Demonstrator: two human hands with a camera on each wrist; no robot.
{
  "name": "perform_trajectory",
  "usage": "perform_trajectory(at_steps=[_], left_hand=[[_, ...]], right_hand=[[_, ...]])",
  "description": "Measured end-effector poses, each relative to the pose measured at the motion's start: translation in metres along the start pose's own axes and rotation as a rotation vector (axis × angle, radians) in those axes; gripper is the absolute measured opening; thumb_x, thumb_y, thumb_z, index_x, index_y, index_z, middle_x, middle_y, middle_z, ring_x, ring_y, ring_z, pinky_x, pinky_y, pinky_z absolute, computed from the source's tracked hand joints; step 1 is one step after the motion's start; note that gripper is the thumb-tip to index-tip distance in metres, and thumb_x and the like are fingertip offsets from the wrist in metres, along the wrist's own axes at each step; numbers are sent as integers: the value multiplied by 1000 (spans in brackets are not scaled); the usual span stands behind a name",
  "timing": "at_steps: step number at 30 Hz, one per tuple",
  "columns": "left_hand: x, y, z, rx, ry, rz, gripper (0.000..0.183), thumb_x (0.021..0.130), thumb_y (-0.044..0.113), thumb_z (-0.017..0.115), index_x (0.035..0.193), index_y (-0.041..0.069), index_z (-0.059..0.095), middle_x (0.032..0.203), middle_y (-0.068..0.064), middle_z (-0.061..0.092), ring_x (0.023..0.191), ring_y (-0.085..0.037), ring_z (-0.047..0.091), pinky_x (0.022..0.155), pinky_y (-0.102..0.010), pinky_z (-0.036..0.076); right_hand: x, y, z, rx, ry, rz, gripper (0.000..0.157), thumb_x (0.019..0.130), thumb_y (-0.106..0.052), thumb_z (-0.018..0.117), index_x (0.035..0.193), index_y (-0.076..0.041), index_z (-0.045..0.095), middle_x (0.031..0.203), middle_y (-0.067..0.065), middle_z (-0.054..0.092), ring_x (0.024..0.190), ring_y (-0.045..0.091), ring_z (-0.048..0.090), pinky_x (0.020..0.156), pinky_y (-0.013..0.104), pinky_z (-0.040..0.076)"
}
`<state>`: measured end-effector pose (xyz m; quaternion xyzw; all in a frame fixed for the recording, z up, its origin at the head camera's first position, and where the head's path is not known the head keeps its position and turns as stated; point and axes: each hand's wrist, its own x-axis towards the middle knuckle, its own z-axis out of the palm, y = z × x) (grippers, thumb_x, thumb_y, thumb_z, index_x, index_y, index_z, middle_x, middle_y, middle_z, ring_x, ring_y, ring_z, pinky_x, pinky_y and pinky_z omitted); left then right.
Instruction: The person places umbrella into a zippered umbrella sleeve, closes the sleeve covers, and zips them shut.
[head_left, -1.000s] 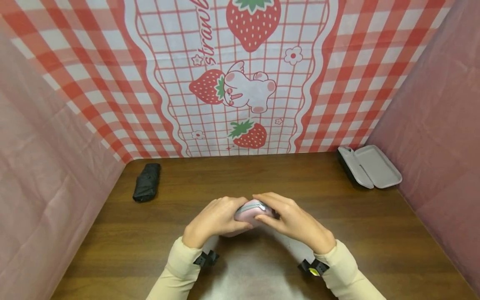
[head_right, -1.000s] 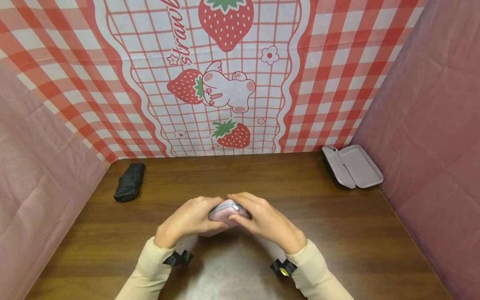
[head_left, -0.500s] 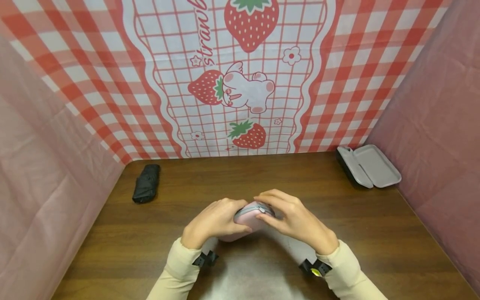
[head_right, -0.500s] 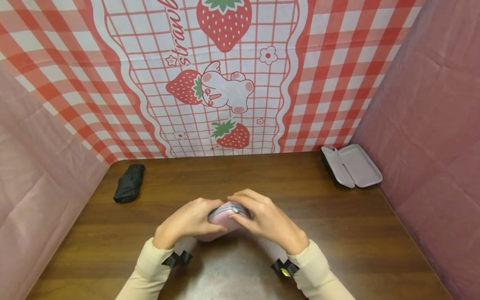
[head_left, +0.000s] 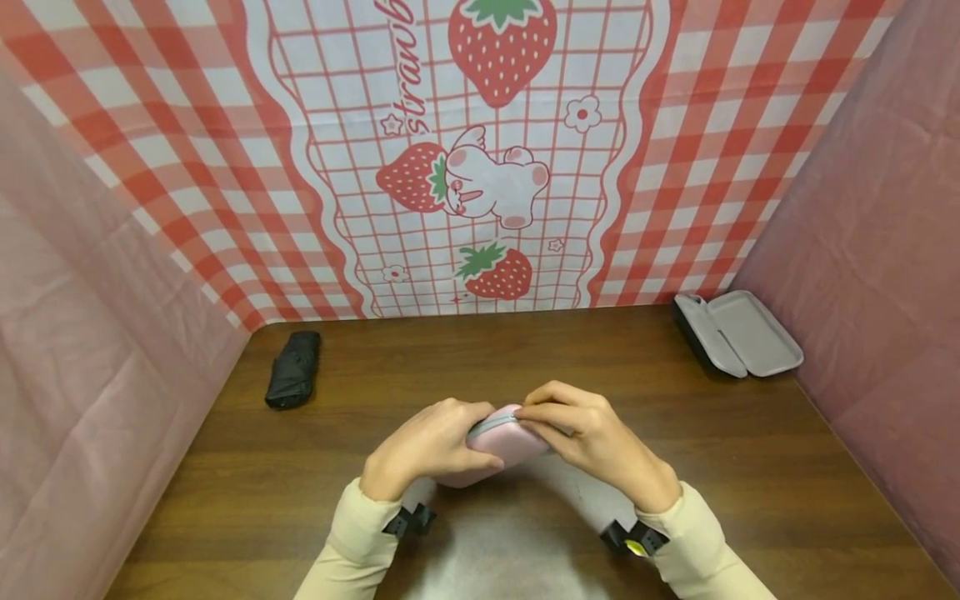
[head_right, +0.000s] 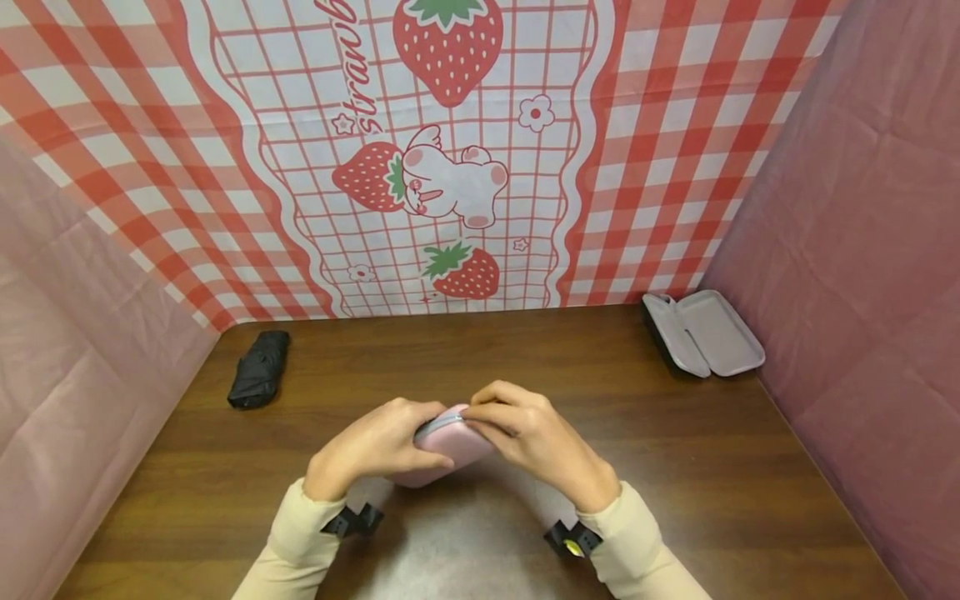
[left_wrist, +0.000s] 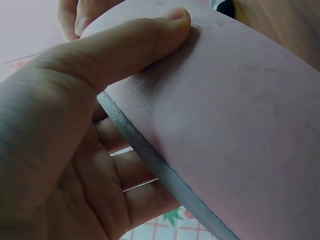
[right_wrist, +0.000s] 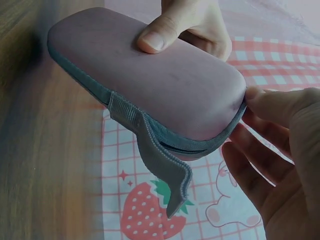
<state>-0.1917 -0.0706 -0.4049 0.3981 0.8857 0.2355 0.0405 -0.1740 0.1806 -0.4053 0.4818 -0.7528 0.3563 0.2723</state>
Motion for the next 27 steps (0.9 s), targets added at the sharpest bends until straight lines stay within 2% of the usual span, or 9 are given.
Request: perform_trajectory(at_steps=[8,14,18,20,27], left_hand=[[0,-2,0,2,4,22,38,84,35,86,109,11,69,90,4,73,74,-2,63,67,-20,51],[-1,-4,-1,-26,3,33,39,85,33,85,113,10,71,93,2,74,77,-3,65,69,-21,53],[-1,-4,-2,-45,-4,33,39,86,32,85,114,9,70,95,1,74,78,-3,65,70,-21,53],[-1,-5,-3,-52,-8,32,38,86,31,84,115,9,70,95,1,74,78,-3,65,70,-20,53],[-1,-8,-2,-76,-3,43,38,86,30,85,114,9,70,95,1,75,78,-3,65,70,-20,53]], right_hand=[[1,2,2,10,-7,16,21,84,9,76,102,-2,77,102,6,71,90,16,70,82,17,57],[-1,3,2,1,-12,29,17,88,6,74,102,-3,76,103,5,71,91,16,70,84,17,56],[0,3,1,2,0,15,9,95,-2,70,102,-3,76,102,6,71,90,16,70,83,17,57],[0,4,1,3,8,7,9,98,-6,68,101,-3,76,101,6,71,90,16,70,82,16,57],[-1,4,0,12,16,5,8,94,0,71,100,-2,76,101,7,71,90,17,70,83,16,56]])
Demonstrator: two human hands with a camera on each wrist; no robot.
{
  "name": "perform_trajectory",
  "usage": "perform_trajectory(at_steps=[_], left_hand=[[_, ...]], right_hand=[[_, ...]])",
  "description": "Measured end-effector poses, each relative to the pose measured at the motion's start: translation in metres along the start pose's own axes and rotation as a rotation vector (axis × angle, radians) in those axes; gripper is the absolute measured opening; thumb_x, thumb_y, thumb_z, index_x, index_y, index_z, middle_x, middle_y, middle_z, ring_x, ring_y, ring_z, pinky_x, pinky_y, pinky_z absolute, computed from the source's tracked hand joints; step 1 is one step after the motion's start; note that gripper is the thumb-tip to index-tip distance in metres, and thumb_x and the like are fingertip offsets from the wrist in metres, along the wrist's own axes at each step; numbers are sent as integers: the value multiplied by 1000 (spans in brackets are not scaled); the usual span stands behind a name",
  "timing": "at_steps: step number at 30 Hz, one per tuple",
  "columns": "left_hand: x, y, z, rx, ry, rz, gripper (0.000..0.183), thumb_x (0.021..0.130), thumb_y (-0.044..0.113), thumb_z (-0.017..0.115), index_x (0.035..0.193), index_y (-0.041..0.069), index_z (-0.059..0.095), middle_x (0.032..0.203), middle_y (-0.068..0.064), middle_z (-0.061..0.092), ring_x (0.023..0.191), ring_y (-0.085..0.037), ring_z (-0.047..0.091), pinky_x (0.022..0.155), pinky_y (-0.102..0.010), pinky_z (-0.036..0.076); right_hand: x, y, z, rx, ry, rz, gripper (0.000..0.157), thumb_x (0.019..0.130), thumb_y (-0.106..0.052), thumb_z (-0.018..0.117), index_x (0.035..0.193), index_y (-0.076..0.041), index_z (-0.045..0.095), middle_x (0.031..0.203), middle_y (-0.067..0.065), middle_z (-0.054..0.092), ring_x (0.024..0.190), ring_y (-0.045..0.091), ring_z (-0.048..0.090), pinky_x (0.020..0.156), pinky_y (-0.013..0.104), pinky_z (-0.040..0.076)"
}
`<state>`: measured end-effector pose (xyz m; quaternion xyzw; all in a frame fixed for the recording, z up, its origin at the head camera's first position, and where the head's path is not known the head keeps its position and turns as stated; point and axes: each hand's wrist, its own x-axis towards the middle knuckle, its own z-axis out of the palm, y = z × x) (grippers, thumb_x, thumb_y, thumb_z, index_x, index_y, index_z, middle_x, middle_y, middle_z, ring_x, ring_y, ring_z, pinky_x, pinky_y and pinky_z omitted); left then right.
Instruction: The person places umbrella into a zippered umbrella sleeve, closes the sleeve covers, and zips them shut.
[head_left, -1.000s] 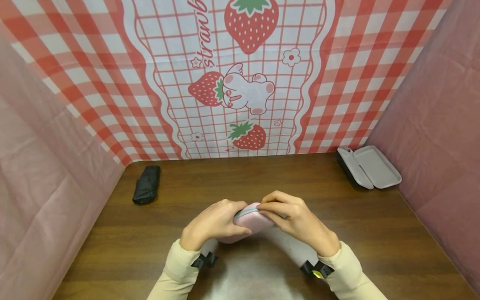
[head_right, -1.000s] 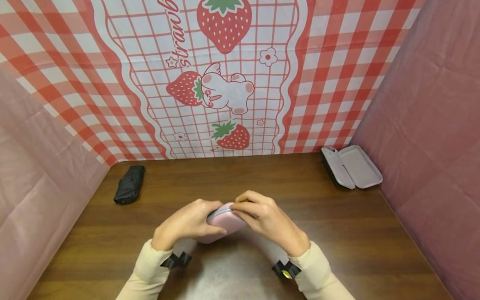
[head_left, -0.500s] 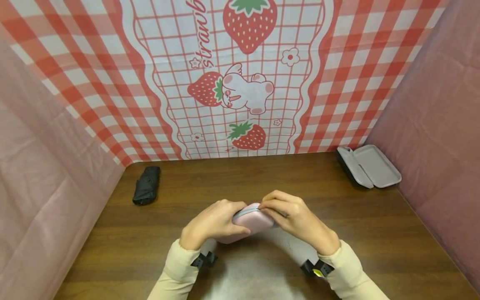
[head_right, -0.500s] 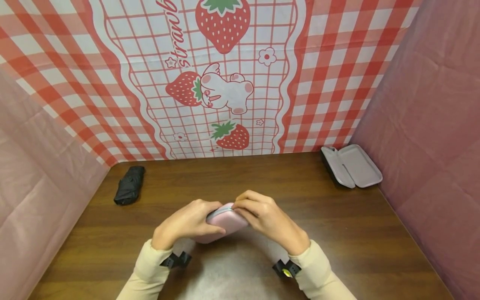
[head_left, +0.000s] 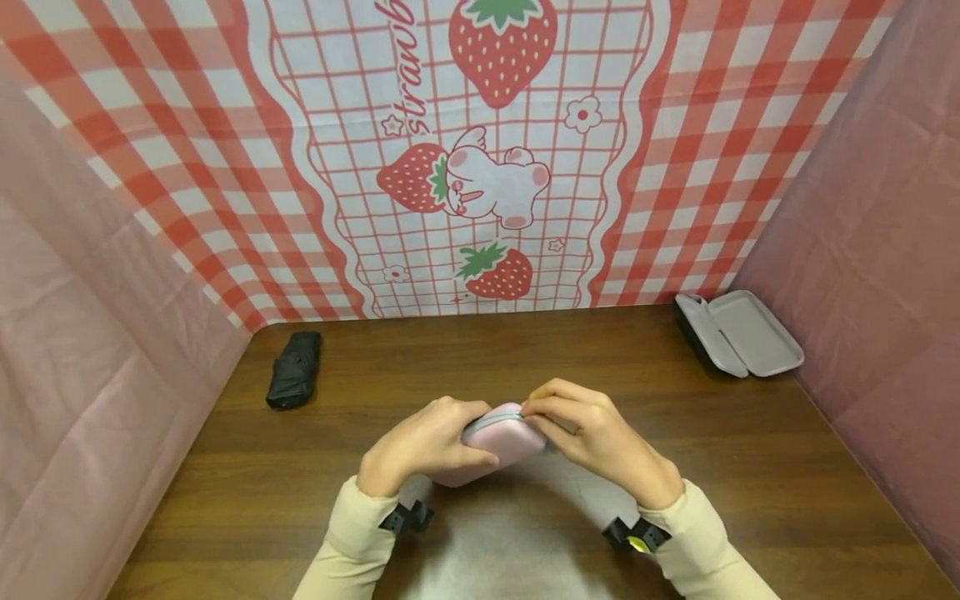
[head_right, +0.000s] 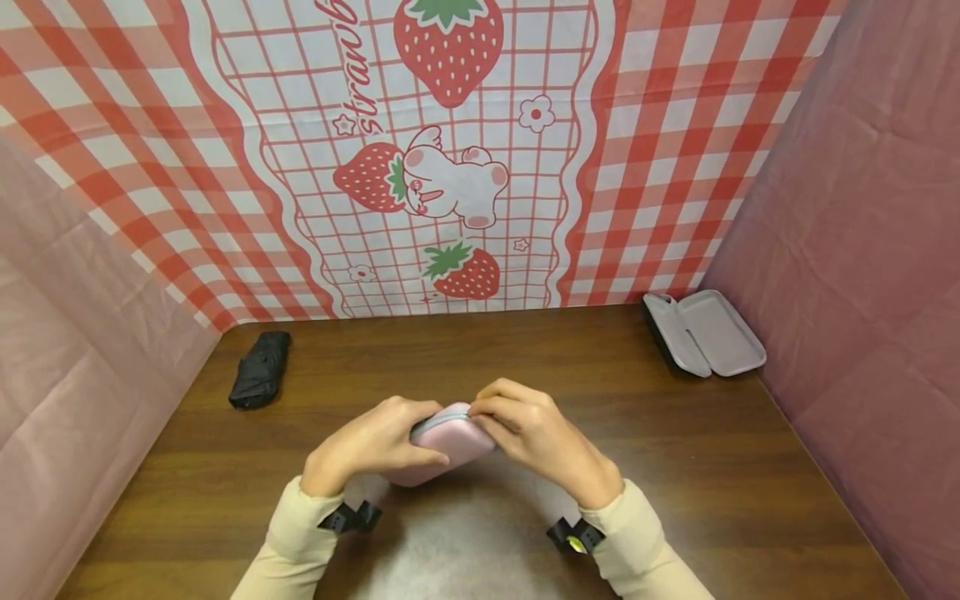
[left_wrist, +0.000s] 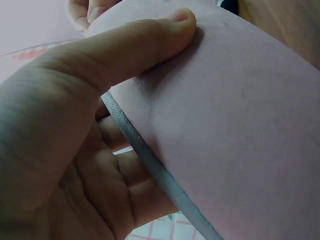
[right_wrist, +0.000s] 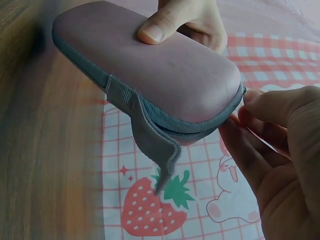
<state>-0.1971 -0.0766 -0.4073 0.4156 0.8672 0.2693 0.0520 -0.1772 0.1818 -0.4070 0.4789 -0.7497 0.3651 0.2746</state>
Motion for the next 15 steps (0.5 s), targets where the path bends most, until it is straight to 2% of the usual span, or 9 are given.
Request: perform_trajectory(at_steps=[5,11,15], left_hand=[[-1,-3,0,-12,-2,5,39,87,31,84,114,8,70,96,0,75,79,-2,65,71,-20,53],[-4,-5,-8,-9,39,-25,41,85,31,85,116,8,69,98,1,75,82,-4,67,73,-23,54],[-6,-6,-12,-12,49,-36,43,86,31,85,118,8,69,99,0,75,83,-5,67,73,-23,55]], right_hand=[[-2,1,-1,-1,-2,4,8,92,1,72,100,-2,76,100,8,71,88,17,71,81,15,56],[-2,5,-2,-13,19,19,17,84,7,77,98,-1,76,99,6,71,86,16,70,81,16,56],[-1,6,-2,-19,17,22,17,83,7,77,98,-2,76,98,6,71,87,16,70,82,16,56]])
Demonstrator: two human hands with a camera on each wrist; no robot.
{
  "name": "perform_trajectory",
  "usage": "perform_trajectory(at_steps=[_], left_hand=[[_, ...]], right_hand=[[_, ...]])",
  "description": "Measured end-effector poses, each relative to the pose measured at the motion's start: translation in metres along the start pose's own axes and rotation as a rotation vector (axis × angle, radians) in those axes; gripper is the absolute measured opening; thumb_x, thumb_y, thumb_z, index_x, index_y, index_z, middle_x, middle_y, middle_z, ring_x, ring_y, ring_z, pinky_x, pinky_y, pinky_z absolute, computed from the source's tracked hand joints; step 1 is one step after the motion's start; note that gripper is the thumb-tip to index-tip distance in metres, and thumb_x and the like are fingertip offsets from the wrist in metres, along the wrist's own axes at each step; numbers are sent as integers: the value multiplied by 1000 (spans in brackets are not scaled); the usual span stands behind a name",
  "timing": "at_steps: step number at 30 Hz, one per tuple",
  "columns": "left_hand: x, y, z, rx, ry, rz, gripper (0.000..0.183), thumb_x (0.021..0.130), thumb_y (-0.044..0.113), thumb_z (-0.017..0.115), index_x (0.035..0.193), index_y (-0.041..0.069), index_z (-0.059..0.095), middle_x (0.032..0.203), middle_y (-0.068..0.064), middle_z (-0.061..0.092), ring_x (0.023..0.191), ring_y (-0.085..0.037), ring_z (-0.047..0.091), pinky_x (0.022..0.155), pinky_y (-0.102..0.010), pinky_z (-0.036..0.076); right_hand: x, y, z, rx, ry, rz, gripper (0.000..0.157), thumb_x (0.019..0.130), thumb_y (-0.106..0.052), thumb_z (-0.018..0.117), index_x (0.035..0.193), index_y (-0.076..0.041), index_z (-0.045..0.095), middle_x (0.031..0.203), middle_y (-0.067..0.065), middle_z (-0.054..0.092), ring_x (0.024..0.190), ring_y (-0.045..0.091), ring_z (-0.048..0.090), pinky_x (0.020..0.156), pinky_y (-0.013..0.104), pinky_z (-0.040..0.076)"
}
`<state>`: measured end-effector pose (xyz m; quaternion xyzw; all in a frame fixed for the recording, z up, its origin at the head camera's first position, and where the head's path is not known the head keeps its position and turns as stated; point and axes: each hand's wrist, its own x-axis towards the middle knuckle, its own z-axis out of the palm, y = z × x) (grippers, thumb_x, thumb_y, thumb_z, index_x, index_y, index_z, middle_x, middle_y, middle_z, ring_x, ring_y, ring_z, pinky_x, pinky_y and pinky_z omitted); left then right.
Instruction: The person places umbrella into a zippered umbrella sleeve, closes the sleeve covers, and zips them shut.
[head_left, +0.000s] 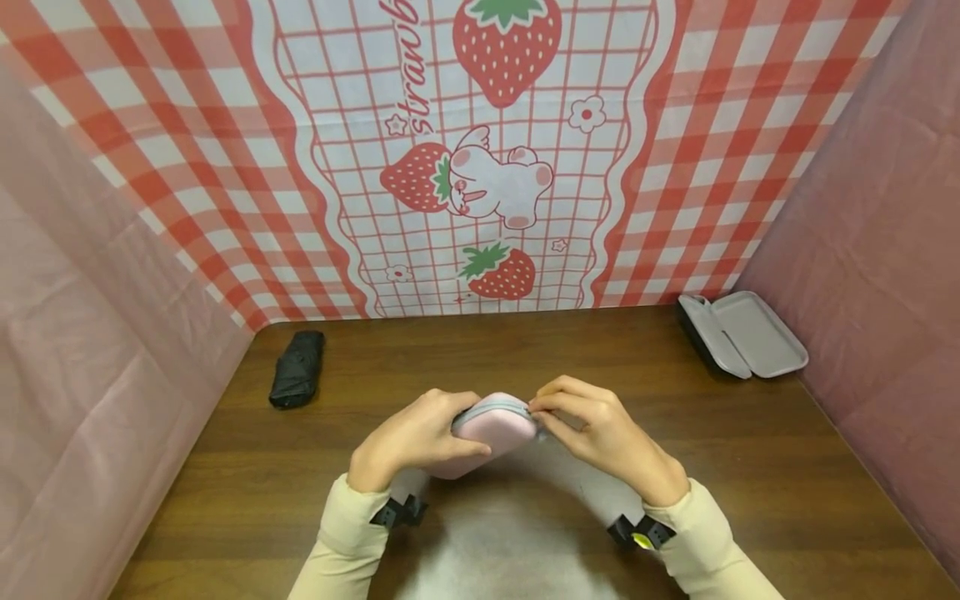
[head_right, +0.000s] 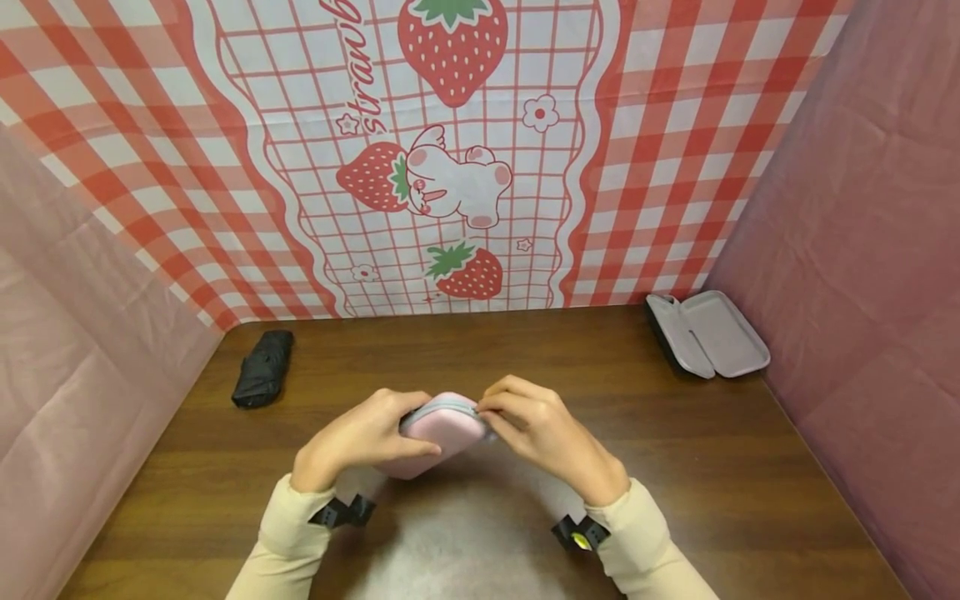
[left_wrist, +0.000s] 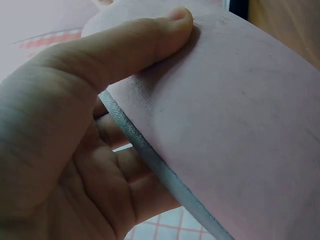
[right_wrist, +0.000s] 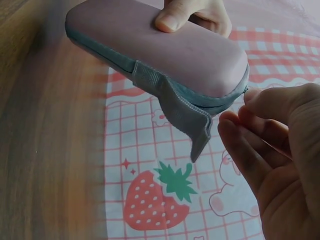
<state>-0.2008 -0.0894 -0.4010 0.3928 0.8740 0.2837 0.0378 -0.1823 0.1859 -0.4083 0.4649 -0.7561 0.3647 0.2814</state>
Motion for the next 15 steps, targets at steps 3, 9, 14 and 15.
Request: perform_trajectory(at_steps=[3,9,14,15], left_hand=[[0,0,-2,-10,9,2,44,85,31,85,118,7,69,98,0,75,82,-5,67,73,-23,55],[-2,-2,-3,-48,38,16,42,85,30,85,116,8,68,96,1,74,80,-5,66,70,-23,55],[-3,-4,-3,-73,41,8,41,85,30,86,117,10,68,96,2,73,81,-5,66,71,-22,55],[-3,-5,-2,-77,40,4,41,85,30,86,117,10,68,97,2,73,81,-5,66,71,-22,55]], right_hand=[[0,1,0,2,5,-1,16,84,6,77,98,-2,76,97,5,71,87,16,70,82,16,56],[0,1,-2,7,20,6,17,84,7,77,97,-3,76,96,4,71,86,15,69,82,16,56],[0,1,-2,10,19,16,19,82,8,77,97,-4,75,96,4,71,86,15,69,82,16,55],[0,1,-2,11,19,18,20,82,8,77,97,-4,75,96,4,71,86,15,69,83,16,55]])
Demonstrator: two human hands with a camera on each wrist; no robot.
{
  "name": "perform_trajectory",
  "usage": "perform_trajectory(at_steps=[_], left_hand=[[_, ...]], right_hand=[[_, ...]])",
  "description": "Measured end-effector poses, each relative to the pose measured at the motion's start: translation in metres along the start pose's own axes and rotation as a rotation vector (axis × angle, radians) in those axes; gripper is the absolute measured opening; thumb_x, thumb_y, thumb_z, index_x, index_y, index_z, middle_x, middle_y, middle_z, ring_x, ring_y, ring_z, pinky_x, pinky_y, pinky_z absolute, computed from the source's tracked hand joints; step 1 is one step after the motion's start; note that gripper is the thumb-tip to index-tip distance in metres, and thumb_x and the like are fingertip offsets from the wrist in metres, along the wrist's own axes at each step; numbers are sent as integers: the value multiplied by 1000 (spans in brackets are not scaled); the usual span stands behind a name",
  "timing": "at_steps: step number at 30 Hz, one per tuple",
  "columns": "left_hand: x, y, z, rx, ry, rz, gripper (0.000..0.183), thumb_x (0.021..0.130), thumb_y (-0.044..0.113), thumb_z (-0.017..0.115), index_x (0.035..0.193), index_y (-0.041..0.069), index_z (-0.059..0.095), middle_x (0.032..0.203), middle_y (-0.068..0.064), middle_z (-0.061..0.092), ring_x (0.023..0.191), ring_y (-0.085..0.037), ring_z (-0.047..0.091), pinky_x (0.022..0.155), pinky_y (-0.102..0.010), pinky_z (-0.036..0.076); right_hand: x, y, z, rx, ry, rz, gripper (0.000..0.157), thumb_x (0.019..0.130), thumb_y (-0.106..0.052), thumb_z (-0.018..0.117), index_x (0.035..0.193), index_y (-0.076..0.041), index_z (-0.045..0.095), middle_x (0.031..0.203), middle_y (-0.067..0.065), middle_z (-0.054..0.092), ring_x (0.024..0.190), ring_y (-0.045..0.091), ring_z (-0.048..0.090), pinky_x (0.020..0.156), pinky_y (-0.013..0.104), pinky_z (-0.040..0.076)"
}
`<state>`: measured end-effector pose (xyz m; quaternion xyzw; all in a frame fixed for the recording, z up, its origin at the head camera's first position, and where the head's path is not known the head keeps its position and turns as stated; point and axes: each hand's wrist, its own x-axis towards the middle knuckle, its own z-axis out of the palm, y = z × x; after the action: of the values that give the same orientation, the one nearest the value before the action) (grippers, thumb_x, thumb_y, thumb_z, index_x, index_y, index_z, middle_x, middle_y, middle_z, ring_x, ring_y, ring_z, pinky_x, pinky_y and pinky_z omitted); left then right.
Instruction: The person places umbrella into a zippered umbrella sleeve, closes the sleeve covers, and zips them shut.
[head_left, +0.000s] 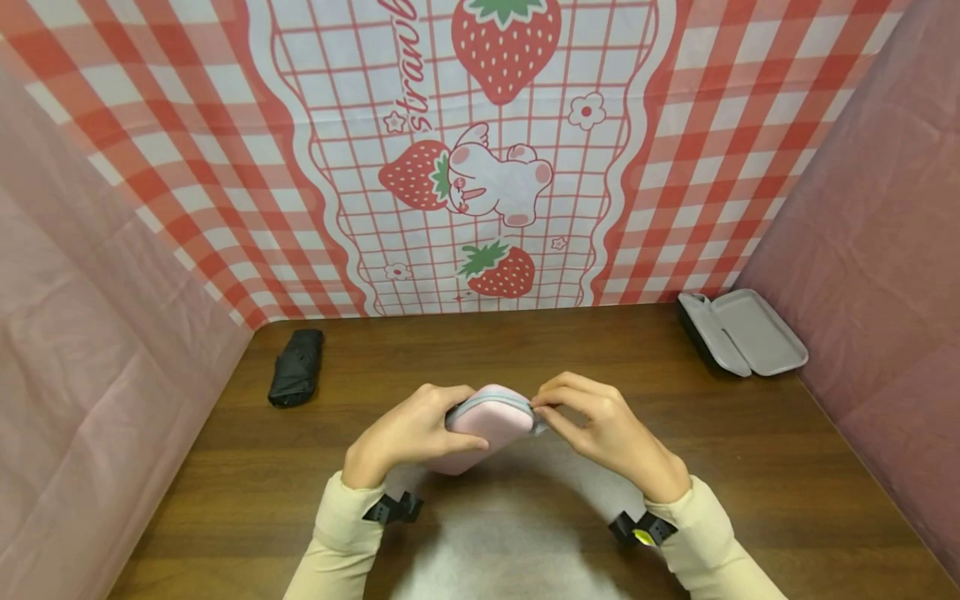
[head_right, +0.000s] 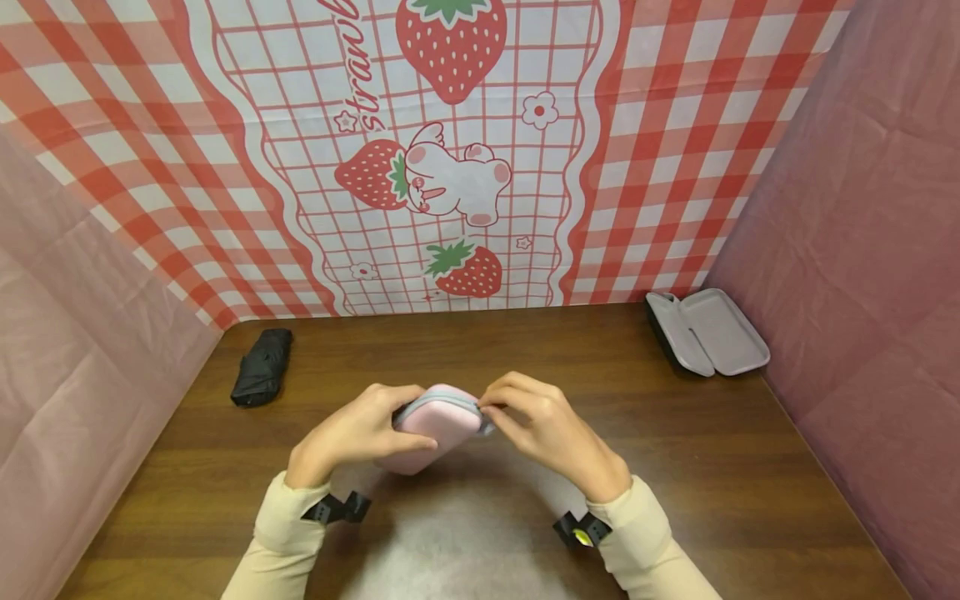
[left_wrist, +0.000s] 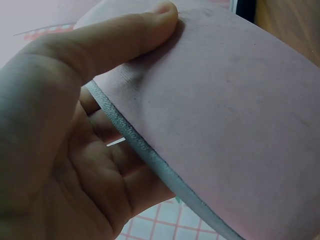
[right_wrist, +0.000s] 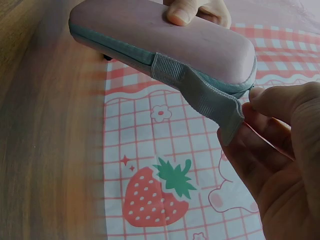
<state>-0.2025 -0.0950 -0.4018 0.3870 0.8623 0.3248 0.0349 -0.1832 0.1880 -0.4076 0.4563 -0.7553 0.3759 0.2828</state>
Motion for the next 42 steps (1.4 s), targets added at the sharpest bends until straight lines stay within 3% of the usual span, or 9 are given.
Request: perform_trajectory(at_steps=[11,20,27,42], left_hand=[[0,0,-1,-12,1,-22,42,85,30,86,118,11,68,98,2,74,83,-6,67,72,-23,55],[-1,0,-2,-1,19,-2,40,85,30,86,116,11,68,96,2,74,82,-5,67,72,-22,55],[-1,-1,-2,-12,27,6,42,85,30,86,117,11,67,98,1,74,83,-6,67,73,-23,55],[0,-4,-2,-25,49,38,44,84,30,87,118,11,67,98,2,74,83,-5,67,73,-23,55]], right_hand=[[0,0,0,3,-4,19,24,79,12,78,96,-4,75,96,3,71,79,10,65,68,15,53],[-1,0,1,66,-5,35,17,86,9,76,97,-3,74,94,5,71,77,10,67,68,11,54],[0,-1,2,71,10,36,25,80,13,77,97,-6,74,93,2,71,76,9,67,69,12,55],[-1,-1,1,90,6,51,22,80,11,74,94,-6,73,93,3,71,76,11,69,69,14,57]])
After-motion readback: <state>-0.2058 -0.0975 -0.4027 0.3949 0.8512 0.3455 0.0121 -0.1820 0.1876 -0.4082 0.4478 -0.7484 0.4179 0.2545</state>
